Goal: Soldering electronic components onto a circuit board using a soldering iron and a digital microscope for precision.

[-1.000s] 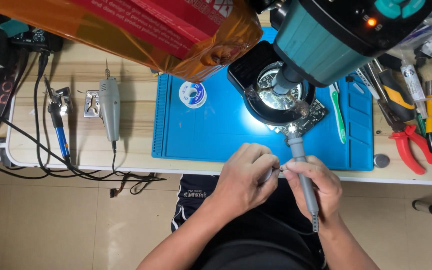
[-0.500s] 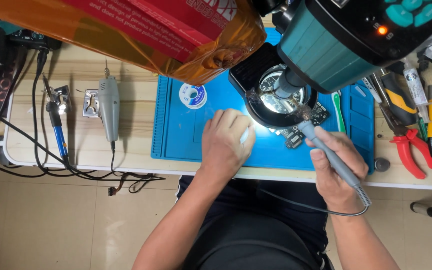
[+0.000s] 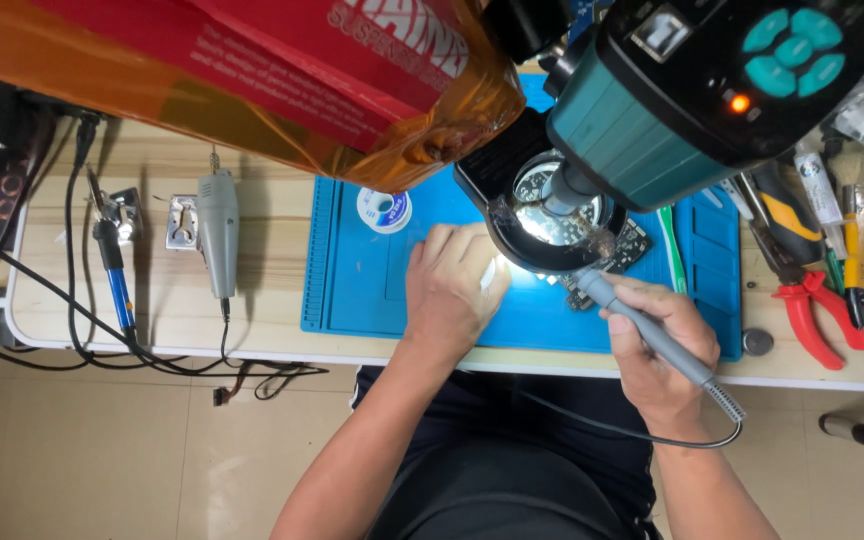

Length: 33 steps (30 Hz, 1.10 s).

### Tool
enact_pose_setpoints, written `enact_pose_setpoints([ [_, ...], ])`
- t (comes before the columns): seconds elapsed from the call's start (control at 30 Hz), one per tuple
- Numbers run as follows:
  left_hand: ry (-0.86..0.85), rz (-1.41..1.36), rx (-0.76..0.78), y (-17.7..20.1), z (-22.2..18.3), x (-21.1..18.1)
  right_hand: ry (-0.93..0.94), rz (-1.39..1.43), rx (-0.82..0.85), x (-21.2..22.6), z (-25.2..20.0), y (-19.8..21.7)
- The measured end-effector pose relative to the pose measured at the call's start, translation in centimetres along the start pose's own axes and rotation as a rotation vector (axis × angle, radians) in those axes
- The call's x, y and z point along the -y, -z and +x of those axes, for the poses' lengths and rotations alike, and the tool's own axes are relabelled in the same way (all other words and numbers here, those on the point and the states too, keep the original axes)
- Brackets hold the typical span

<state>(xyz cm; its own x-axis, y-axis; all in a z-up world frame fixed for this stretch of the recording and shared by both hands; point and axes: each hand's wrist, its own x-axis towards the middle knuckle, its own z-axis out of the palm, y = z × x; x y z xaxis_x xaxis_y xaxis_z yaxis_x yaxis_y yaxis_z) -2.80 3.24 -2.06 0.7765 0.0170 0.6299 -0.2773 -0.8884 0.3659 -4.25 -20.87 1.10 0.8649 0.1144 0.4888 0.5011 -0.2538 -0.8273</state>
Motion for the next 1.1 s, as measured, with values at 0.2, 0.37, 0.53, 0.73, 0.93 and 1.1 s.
enact_pose_setpoints([
  [0.2,0.02,-0.037,0.029,2.5,1.8,-1.8,0.052,0.011,0.099,1.4,0.6,0.6],
  [0.37,0.035,-0.031,0.053,2.3,1.6,-1.8,0.068,-0.015,0.088,1.6,0.8,0.6],
  [0.53,0.022,0.003,0.041,2.3,1.7,-1.9,0.099,-0.033,0.061,0.9,0.5,0.6],
  [0.73,0.046,-0.006,0.048,2.0,1.6,-1.9,0.062,-0.001,0.078,1.3,0.6,0.8],
  [0.93,0.032,0.005,0.017,1.8,1.6,-1.8,0.019,-0.021,0.097,1.1,0.3,0.9],
  [1.1,0.052,0.001,0.049,1.6,1.3,-1.6,0.034,-0.001,0.087,1.4,0.4,0.7],
])
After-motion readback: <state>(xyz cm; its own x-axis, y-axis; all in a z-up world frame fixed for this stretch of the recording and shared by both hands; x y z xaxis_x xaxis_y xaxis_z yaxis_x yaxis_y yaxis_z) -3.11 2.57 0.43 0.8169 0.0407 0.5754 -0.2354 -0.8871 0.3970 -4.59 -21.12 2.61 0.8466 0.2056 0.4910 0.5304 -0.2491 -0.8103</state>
